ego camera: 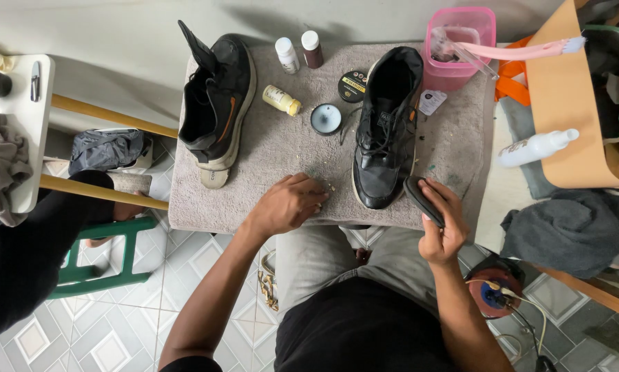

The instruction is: The person cleans a pair of black sneakers using a brush and a small container of cleaning solution. They scrub the upper, sides, and sole of one shoe, then dip the brush into the solution to continue cleaning the shoe's surface.

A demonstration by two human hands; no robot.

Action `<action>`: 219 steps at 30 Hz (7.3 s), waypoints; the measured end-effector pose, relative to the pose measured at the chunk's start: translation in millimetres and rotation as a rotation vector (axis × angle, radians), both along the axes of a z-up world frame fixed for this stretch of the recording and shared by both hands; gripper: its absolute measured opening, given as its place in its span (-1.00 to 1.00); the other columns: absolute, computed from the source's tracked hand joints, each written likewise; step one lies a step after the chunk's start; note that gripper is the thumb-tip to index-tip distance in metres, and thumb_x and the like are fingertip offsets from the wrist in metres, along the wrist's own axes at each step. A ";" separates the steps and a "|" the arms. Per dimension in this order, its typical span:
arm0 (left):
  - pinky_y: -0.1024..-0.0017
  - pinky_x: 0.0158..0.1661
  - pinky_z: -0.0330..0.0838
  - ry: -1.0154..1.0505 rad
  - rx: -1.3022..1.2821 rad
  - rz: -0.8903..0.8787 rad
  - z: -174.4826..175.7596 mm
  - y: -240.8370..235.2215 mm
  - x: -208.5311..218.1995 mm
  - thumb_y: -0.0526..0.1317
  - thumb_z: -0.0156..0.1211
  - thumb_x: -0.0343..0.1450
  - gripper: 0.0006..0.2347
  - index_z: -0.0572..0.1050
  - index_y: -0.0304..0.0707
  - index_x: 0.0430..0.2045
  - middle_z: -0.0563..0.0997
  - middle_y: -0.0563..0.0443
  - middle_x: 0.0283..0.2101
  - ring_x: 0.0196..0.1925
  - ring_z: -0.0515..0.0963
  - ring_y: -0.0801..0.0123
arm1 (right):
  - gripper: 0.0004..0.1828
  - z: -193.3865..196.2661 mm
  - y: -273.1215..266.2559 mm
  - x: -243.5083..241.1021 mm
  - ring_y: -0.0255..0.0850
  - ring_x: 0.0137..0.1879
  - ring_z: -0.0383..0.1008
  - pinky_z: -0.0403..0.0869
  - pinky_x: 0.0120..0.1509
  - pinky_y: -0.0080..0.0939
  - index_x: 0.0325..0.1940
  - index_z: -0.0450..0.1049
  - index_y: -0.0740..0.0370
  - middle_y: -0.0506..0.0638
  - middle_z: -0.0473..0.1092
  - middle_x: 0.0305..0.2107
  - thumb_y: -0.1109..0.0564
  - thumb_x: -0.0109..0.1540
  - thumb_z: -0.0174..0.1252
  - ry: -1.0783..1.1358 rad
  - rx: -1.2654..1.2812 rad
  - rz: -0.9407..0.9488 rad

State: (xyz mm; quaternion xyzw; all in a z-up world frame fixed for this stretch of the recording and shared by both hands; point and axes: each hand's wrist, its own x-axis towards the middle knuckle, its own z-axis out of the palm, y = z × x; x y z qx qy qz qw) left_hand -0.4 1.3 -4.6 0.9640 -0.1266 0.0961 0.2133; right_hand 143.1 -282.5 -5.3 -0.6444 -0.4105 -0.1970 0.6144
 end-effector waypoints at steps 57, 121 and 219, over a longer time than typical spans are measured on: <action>0.43 -0.15 0.52 -0.192 -0.109 0.236 -14.0 -15.5 -27.2 -0.27 0.07 0.53 -0.84 0.65 -0.20 -0.31 0.61 -0.05 -0.32 -0.22 0.59 0.21 | -0.68 0.1 -0.5 0.6 0.30 0.16 0.50 0.43 0.30 0.17 0.01 0.48 0.67 0.43 0.48 -0.07 0.30 0.31 0.02 0.025 0.004 0.019; 0.40 -0.25 0.49 -0.352 -0.498 1.273 -169.9 -40.9 -261.8 -0.41 0.27 0.45 -0.93 0.65 -0.24 -0.31 0.60 -0.06 -0.34 -0.35 0.57 0.23 | -0.66 -24.9 5.0 2.1 0.32 0.13 0.46 0.39 0.30 0.20 0.02 0.41 0.79 0.56 0.41 -0.10 0.34 0.30 -0.03 0.090 0.109 0.043; -0.12 0.47 -0.48 0.041 0.115 0.684 -38.3 -37.3 -118.0 0.37 -0.43 0.50 -0.20 0.07 -0.31 0.49 0.00 -0.26 0.56 0.61 -0.15 -0.08 | -0.53 21.8 8.1 25.8 0.10 0.40 0.29 0.34 0.54 0.14 0.42 0.27 0.30 0.23 0.28 0.33 0.34 0.41 0.05 0.136 -0.442 -0.014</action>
